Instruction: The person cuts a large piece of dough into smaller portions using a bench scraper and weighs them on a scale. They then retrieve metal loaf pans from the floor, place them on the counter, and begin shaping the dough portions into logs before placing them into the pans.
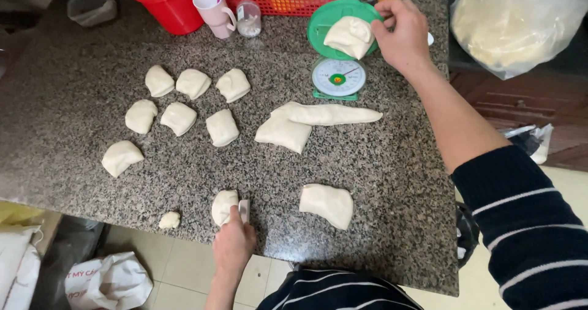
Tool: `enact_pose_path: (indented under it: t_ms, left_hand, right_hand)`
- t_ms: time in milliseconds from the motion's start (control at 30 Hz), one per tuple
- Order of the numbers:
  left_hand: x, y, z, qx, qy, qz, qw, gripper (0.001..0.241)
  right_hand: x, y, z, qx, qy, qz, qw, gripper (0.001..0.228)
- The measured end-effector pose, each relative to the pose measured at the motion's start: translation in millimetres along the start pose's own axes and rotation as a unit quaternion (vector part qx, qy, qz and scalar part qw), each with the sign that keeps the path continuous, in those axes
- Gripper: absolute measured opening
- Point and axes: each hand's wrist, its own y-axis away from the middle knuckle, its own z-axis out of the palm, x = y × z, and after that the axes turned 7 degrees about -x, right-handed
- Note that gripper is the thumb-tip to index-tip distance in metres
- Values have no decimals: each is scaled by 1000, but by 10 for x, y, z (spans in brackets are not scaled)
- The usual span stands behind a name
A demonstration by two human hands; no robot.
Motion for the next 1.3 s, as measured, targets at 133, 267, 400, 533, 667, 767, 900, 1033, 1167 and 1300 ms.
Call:
enact_pose_path:
  t_ms: [133, 267, 400, 533, 667, 767, 900, 1033, 1167, 1300]
  left_hand:
    - [-16, -4, 27, 11, -11, 7, 1000, 50]
    - [-3, 8, 30, 16, -7, 15, 1000, 47]
    - [-56, -57, 94, 25, -22, 18, 999, 47]
    - [-185, -174, 253, 27, -9, -2, 1000, 44]
    - [-315, -304, 442, 47, -18, -1, 999, 50]
    - [-238, -259, 334, 30, -11, -8, 999, 53]
    - [-173, -219, 265, -10, 5, -39, 999, 34]
    - [-196, -208, 303, 9, 2, -40, 999, 54]
    - [-178, -195, 271, 3, 24, -24, 999, 48]
    - [-190, -180, 275, 19, 28, -22, 999, 46]
  right_hand:
    - [-84, -21, 22, -10, -6, 3, 1000, 24]
    - [-379, -65, -41, -65, -11, 43, 997, 28]
    - [-735, -142, -130, -188, 5, 109, 976, 42]
    - [236, -260, 303, -77, 22, -8, 997, 27]
    - [646, -446, 315, -41, 14, 56, 997, 26]
    - [745, -567, 350, -108, 89, 69, 988, 21]
    - [525, -651, 358, -209, 81, 126, 966, 13]
    - [523, -688, 426, -199, 27, 165, 966, 13]
    - [-163, -614, 348, -223, 48, 225, 947, 52]
    - [-673, -422, 589, -218, 168, 201, 940, 107]
